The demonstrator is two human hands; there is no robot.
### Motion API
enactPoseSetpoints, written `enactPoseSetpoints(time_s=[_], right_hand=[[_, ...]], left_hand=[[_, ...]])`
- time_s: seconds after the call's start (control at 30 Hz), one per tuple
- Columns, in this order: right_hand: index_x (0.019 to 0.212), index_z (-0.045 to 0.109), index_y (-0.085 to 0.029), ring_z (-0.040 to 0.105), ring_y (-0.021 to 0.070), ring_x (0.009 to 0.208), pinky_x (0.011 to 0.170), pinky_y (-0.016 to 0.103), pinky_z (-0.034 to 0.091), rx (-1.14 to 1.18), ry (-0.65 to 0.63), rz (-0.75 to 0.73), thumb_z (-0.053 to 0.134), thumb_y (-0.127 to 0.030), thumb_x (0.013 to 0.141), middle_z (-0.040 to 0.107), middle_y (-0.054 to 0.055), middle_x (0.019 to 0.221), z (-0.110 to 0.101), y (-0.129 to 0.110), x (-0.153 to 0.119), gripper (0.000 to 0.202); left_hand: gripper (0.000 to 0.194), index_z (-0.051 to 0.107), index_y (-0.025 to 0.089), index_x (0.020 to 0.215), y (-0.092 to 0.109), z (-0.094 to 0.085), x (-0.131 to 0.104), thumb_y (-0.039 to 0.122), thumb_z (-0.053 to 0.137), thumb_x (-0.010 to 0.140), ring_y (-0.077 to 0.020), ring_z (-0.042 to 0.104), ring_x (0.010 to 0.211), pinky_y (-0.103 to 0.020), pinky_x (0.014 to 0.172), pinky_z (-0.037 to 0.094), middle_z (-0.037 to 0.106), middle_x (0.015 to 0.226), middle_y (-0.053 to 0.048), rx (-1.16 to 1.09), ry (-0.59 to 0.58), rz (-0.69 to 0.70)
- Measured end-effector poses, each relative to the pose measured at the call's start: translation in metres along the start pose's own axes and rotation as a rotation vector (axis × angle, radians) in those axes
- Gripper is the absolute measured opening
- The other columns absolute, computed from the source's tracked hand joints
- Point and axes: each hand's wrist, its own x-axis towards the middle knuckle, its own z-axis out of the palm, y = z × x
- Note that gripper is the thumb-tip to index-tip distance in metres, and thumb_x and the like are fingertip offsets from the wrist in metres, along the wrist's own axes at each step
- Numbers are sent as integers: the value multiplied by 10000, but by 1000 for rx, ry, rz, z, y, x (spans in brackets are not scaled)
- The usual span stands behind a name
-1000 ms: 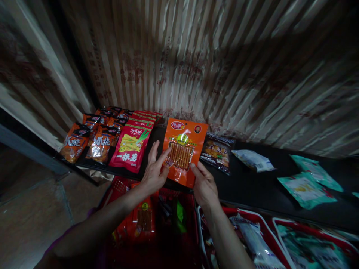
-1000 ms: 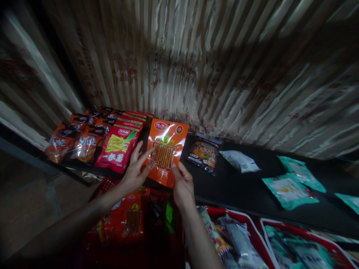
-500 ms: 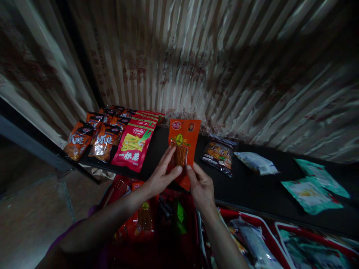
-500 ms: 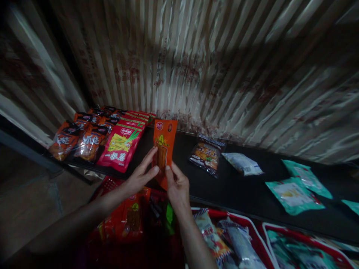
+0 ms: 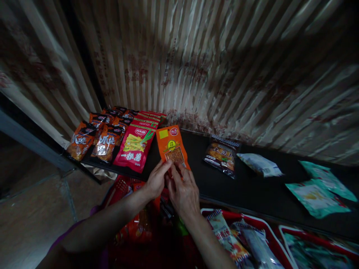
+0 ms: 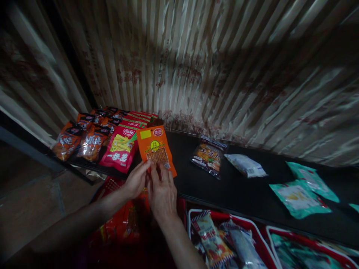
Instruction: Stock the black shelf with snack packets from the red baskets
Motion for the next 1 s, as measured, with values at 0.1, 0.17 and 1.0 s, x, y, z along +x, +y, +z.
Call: enactPoseSetpoints(time_s=[0.1,0.17,1.0], right_hand=[[1257,532,-144,513,302,1102,900,479,475,17,-40,-25,508,-253,836,538,189,1234,1,-3,-2,435],[1266,524,-160,502,303,1135,925,490,456,79,-59,-44,533,-297,828,520,180,1266,0,-3,-2,459],[782,675,-201,688,201,701,674,327,554,1440,301,1091,797,-302,547,727,-2,703,-25,45,26,284]], left_hand=[[250,658,162,933,2,-6,4,302,661,725,-208,571,1071,-321,970,391,681,1044,-55,2,105,5],[268,661,156,929,5,-9,7,322,663,719,-205,574,1067,-317,966,393,681,1047,-61,8,196,6],[296,675,135,872,11,-11,-7,346,724,671,-274,620,1004,-397,909,449,707,941,-99,-47,45,-392]])
